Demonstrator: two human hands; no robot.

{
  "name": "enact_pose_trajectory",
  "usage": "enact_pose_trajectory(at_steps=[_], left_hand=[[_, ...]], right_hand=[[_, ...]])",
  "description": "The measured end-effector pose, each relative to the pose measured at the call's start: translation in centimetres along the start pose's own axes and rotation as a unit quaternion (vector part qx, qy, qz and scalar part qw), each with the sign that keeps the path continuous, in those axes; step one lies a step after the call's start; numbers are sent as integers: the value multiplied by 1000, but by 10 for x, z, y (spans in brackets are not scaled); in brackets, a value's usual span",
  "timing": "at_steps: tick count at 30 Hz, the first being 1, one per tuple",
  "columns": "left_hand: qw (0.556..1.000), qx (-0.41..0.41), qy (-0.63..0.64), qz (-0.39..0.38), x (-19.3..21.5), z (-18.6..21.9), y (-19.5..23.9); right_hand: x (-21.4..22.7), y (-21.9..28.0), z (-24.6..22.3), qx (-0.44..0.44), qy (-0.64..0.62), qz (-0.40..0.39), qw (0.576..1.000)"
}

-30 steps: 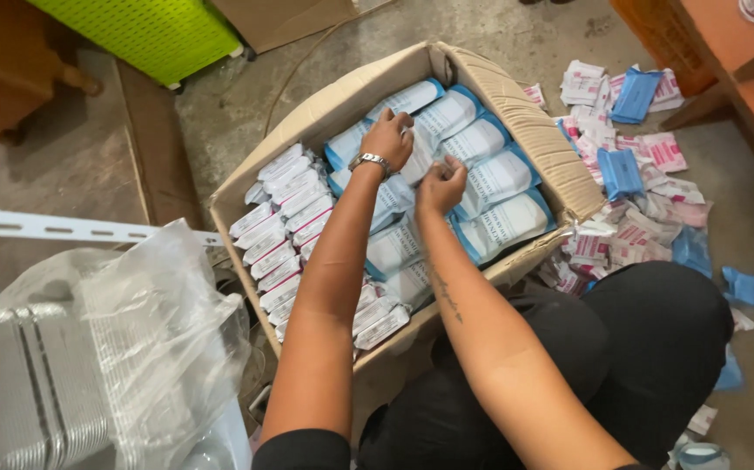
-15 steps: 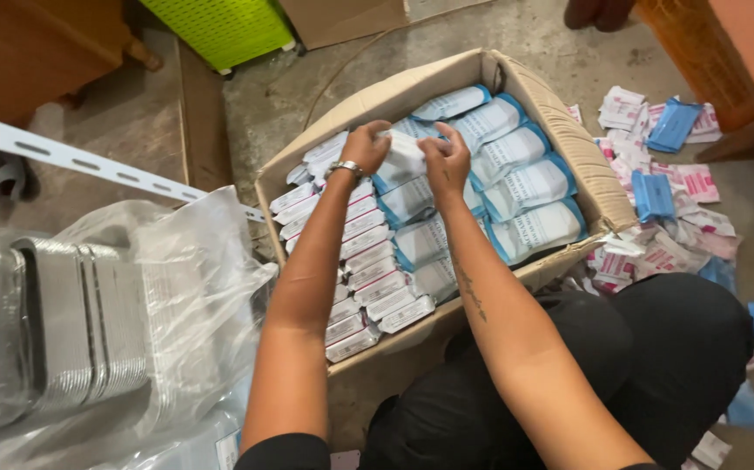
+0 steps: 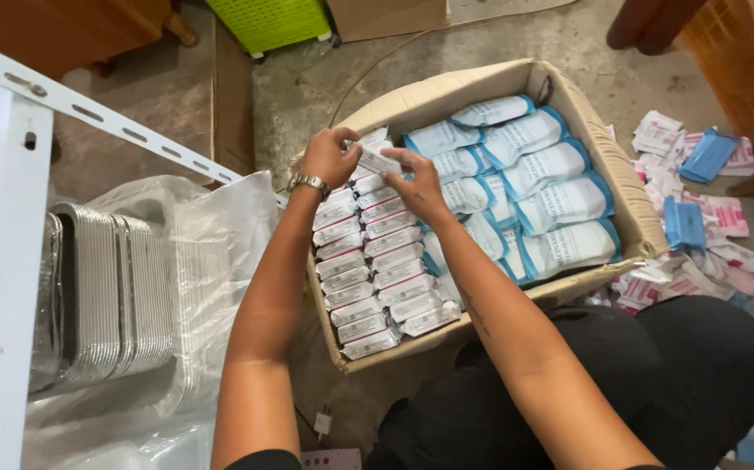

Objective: The person organizes and packs small packaged items into a cardboard box while sitting on the floor.

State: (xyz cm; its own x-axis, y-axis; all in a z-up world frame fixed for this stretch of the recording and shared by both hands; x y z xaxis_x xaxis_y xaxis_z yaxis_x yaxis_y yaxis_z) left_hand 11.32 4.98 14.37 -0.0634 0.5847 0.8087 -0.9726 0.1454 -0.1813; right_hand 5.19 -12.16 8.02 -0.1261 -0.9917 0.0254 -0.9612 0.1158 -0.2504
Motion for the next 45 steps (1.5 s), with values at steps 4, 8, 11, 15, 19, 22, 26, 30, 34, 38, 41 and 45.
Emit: enact_pose_trajectory(at_steps=[4,8,11,15,19,22,26,30,34,38,41,45], left_hand=[[996,-32,-62,52,26,-2,20],[994,-70,-58,60,51,6,36],[995,-86,-37,31,59,1,42],[991,-107,-74,2,70,-3,43],[979,-139,-145,28,65,-16,43],[978,-109,-172,37,52,-44,39],[984,-71,-162,38,37,-78,39],[990,-46,-134,15,8,-122,36],[989,-64,-133,6,-9,-138,38],[982,-92,-164,4,-26,-145,34],[973,-77,-216,-17,-24,-137,33],[957,-59,-281,-44,-30,-140,31]], right_hand=[[-36,1,-6,-43,-93,-69,992],[-56,1,-31,47,-57,-80,994],[-66,5,-34,1,-22,-64,998],[-81,6,-56,93,79,-50,991],[-110,12,-41,138,182,-128,965],[-129,21,-14,164,273,-190,929],[-130,25,-11,138,307,-228,914],[-125,25,-6,136,380,-226,887],[-125,26,4,134,405,-228,875],[-126,28,2,151,421,-228,865],[-128,28,4,145,443,-234,853],[-127,29,0,136,457,-239,846]])
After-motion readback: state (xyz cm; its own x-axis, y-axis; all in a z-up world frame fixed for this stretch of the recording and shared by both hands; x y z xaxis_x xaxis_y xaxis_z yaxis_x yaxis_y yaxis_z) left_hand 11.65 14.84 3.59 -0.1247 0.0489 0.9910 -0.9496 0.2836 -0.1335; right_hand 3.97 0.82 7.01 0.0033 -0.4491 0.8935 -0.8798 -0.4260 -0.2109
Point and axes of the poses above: each hand's wrist, its own y-axis away from the middle knuckle, its own x-axis out of the back of the hand, z = x × y, the point moved 10 cm from there along -y, towards the middle knuckle, and after that the axes turned 6 degrees about z, right-handed, at the moved point
